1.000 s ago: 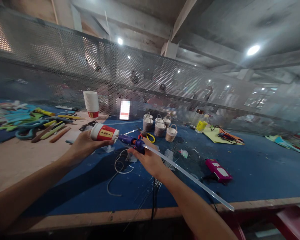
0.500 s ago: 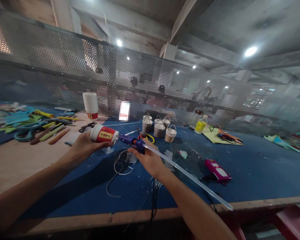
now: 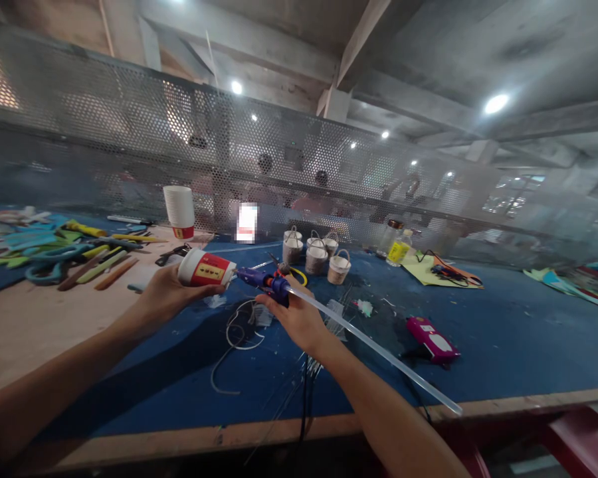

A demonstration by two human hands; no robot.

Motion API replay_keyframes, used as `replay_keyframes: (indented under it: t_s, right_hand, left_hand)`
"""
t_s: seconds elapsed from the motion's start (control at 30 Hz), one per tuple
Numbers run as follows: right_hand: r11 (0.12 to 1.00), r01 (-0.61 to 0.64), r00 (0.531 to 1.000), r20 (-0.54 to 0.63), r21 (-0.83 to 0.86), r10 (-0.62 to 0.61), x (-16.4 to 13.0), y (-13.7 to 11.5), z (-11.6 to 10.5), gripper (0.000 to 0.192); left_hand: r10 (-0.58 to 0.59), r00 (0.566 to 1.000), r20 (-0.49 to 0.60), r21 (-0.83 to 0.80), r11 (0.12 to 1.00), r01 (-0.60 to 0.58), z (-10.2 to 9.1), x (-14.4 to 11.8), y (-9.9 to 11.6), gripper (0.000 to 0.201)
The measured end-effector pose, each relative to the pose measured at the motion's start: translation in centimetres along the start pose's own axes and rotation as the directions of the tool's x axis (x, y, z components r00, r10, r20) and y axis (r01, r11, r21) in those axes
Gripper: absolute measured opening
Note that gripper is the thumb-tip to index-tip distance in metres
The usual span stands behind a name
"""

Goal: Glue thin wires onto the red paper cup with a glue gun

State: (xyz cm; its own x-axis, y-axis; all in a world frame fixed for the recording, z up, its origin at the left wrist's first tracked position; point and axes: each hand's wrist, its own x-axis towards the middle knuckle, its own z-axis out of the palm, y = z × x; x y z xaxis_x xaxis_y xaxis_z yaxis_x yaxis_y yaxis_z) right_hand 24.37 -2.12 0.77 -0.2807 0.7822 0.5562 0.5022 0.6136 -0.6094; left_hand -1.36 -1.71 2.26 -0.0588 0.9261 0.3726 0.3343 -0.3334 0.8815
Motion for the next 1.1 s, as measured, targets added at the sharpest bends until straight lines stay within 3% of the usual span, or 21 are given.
replay_keyframes:
  t_s: [0.33, 0.73, 1.1]
  right_hand:
    - [0.998, -0.002, 1.0, -0.015, -0.058, 0.001, 0.1, 0.1, -0.1, 0.033]
    - [1.0, 0.025, 1.0, -0.009, -0.001, -0.025, 0.2, 0.2, -0.3, 0.035]
    - [0.994, -0.033, 0.999, 0.021, 0.1, 0.031, 0.2, 0.0, -0.3, 0.032]
  left_hand:
    - [0.014, 1.0, -0.011, 0.022, 1.0, -0.014, -0.1, 0.0, -0.5, 0.033]
    - [0.01, 1.0, 0.021, 0.01, 1.0, -0.01, 0.0, -0.2, 0.2, 0.027]
    - [0.019, 1.0, 0.012, -0.002, 1.0, -0.019, 0.1, -0.4, 0.6, 0.032]
